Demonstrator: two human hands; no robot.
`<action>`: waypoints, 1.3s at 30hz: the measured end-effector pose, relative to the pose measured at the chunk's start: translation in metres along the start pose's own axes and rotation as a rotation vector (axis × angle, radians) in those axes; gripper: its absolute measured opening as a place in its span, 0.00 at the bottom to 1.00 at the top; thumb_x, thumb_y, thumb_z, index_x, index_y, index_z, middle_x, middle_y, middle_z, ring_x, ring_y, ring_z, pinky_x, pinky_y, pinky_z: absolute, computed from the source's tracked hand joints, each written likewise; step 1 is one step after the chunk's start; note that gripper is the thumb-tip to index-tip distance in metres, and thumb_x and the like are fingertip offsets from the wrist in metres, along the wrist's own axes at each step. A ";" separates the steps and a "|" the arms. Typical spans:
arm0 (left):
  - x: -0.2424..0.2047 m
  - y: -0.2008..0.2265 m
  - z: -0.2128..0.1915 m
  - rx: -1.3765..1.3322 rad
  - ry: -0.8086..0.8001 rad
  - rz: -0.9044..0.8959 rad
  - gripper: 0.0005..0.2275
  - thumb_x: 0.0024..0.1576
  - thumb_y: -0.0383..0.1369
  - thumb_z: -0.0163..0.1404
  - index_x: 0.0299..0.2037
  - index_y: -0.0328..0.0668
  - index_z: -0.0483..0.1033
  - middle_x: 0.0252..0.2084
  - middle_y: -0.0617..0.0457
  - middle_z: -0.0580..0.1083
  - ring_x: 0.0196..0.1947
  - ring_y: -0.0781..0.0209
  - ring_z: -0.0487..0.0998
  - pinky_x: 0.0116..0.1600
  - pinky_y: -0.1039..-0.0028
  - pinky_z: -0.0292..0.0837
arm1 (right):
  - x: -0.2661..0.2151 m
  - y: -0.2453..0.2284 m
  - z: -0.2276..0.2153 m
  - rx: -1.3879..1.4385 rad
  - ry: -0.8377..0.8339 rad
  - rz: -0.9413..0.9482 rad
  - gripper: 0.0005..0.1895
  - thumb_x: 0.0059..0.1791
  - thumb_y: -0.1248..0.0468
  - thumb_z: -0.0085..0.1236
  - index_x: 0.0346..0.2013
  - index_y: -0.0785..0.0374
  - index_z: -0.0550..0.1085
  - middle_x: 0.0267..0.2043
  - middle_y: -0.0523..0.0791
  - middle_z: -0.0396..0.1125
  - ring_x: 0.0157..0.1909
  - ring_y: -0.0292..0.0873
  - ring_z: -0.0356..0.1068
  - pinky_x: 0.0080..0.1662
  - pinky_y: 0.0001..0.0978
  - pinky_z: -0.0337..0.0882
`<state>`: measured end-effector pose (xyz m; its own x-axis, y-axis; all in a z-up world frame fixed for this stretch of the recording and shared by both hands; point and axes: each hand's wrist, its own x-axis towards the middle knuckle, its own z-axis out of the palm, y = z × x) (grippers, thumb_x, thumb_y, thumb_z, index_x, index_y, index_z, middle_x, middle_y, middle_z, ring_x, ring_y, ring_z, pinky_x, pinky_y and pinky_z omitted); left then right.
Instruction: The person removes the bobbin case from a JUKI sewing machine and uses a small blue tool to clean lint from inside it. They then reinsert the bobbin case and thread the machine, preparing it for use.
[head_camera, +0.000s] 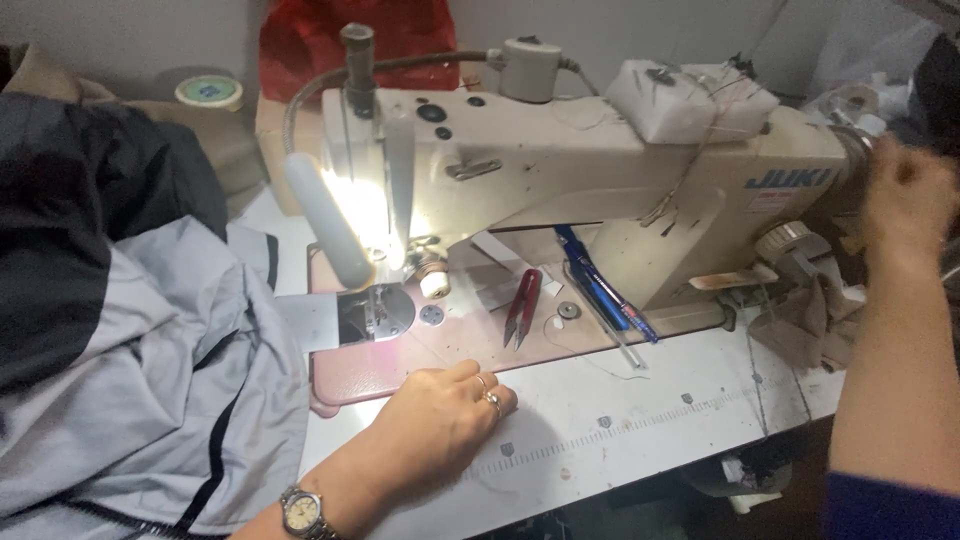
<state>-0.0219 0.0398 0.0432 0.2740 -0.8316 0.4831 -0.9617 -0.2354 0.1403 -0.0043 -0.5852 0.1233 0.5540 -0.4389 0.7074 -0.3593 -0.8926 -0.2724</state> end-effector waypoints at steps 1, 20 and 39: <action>-0.004 0.001 -0.005 -0.001 0.001 -0.008 0.04 0.51 0.23 0.44 0.30 0.44 0.65 0.25 0.56 0.68 0.24 0.56 0.66 0.17 0.64 0.60 | -0.027 -0.046 -0.017 0.002 -0.006 -0.005 0.29 0.75 0.53 0.51 0.33 0.65 0.73 0.28 0.45 0.63 0.34 0.39 0.58 0.30 0.50 0.58; -0.039 0.000 -0.013 -0.011 0.089 0.344 0.05 0.60 0.27 0.45 0.32 0.42 0.71 0.32 0.54 0.66 0.34 0.55 0.66 0.28 0.68 0.56 | -0.267 -0.473 0.033 0.669 -1.096 0.057 0.19 0.43 0.52 0.60 0.41 0.57 0.68 0.34 0.37 0.60 0.35 0.31 0.61 0.45 0.22 0.63; -0.110 -0.097 -0.062 0.470 0.028 -0.653 0.06 0.59 0.33 0.41 0.31 0.49 0.70 0.33 0.57 0.68 0.33 0.58 0.74 0.21 0.65 0.70 | -0.251 -0.457 0.024 1.260 -1.271 0.496 0.13 0.49 0.60 0.50 0.38 0.70 0.71 0.43 0.53 0.70 0.33 0.44 0.69 0.21 0.25 0.62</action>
<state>0.0412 0.1856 0.0299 0.7753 -0.4420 0.4512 -0.5067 -0.8617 0.0266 0.0387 -0.0700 0.0549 0.9599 0.0764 -0.2697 -0.2736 0.0470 -0.9607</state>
